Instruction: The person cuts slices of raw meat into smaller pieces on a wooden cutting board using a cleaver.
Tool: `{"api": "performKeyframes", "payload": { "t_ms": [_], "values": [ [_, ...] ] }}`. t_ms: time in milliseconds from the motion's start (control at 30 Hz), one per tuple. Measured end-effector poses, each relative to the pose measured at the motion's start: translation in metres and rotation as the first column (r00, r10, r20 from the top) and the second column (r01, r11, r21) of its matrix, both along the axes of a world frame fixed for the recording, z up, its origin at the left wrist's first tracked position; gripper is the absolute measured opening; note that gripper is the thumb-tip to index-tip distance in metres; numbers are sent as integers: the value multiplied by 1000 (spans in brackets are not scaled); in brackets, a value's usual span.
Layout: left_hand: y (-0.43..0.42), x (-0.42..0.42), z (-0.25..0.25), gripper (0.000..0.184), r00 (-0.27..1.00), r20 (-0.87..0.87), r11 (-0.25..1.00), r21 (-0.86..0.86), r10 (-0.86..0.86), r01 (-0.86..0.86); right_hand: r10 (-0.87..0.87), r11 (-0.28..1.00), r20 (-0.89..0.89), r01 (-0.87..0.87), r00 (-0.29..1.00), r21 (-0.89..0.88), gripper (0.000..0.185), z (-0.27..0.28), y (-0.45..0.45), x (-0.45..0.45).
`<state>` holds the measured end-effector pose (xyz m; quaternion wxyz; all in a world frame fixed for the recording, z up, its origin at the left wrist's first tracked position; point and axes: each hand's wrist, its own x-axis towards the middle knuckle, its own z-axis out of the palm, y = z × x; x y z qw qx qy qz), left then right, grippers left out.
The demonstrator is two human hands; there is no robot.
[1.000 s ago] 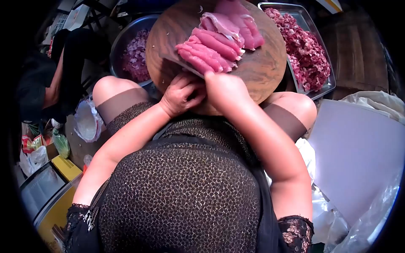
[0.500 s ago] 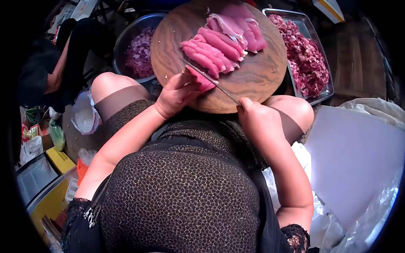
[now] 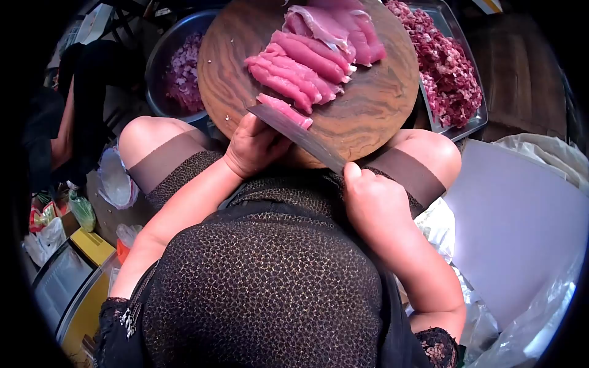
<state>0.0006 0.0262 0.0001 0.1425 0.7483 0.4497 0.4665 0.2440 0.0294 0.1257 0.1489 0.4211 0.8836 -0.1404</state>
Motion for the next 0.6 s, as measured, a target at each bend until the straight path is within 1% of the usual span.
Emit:
{"api": "performKeyframes", "payload": {
  "t_ms": [100,167,200,267,400,467,500,533,567,600],
  "values": [
    [0,-2,-3,33,998,50,999,-12,32,-32,25,1000,9,-25,1000,5,10,-5,7,-4],
    [0,-3,-7,34,998,-41,999,-6,41,-42,22,998,71,-17,997,-65,11,-4,15,-10],
    [0,-3,-8,34,998,-41,999,-13,43,-44,25,997,71,-20,997,-71,11,-6,19,-11],
    [-2,0,-8,35,989,-89,992,51,119,-114,13,993,24,-10,1000,-118,12,-9,26,-12],
    [0,-2,-10,34,992,-92,996,6,87,-87,-13,988,-1,12,1000,-157,12,-21,40,-31],
    [-3,-2,-16,33,995,-84,998,-21,52,-54,-10,989,-102,-6,995,-150,12,-26,52,-54],
    [-6,0,-24,30,992,-95,996,-1,86,-86,24,989,-195,-52,980,-139,13,-31,60,-67],
    [-7,-1,-26,29,994,-84,997,-26,72,-74,70,991,-227,-95,971,-99,14,-46,68,-80],
    [-6,-1,-24,27,995,-74,997,-38,64,-66,121,992,-253,-129,960,-15,12,-51,76,-96],
    [-7,-3,-19,27,996,-66,997,-48,65,-68,152,986,-268,-165,951,-27,10,-58,85,-111]
  ]
}}
